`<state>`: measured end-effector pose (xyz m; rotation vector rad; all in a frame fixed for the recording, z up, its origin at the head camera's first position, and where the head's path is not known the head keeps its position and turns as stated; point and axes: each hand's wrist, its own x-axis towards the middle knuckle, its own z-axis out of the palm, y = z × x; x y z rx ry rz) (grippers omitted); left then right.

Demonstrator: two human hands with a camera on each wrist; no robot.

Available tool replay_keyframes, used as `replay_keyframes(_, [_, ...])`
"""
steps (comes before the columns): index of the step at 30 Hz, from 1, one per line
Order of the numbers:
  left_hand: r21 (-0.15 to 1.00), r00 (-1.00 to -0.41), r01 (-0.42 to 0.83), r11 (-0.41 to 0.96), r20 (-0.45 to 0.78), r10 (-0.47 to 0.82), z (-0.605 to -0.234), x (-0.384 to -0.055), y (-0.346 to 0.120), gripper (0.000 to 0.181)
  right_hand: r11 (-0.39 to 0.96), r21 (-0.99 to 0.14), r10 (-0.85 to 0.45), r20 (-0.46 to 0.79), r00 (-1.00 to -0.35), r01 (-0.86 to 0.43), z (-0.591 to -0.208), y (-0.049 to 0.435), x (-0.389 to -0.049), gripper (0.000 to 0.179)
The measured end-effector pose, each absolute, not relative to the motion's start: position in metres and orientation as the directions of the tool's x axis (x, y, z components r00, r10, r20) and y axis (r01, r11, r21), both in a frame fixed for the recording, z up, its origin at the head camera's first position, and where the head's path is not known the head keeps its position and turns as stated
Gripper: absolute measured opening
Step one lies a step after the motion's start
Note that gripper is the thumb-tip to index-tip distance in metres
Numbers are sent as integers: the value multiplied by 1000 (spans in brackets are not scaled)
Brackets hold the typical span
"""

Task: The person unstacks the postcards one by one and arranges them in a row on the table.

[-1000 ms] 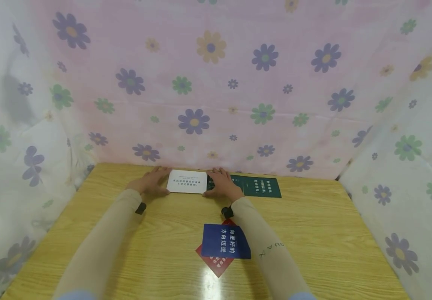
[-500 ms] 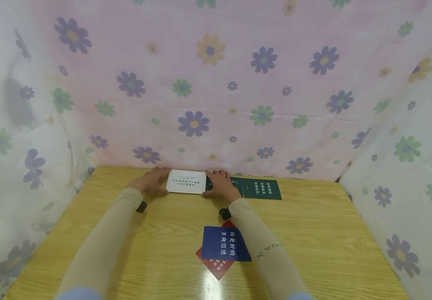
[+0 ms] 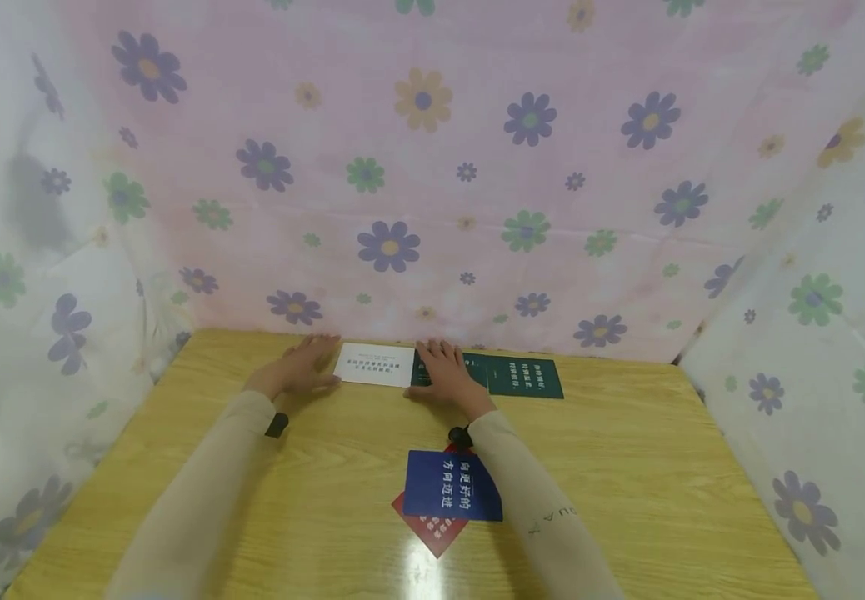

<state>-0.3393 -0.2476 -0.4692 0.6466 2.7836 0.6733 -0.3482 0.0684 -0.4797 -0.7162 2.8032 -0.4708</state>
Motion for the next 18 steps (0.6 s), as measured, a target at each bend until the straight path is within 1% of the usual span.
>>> replay_keyframes(3, [463,-886,398,792,-30,463,-471,-329,-246,83,823,-340,-517,-116,-848,-455,-483,73,-343,91])
replay_keyframes(7, [434,-889,417,799,9,459,-472,-312,-237,76,820,-335,-523,-107,-845,-465,-483,80,-332,89])
replay_keyframes(13, [387,-882,444,809,31,469,-475,-284,-216,73,807,-369,-520,-75,-851,-461,-474,94,-309,94])
replay_keyframes(18, [417,-866,468,779,40,498,-479,-259,-193,67,807,-357,-522,-60,-851,-470,-467,112,-284,99])
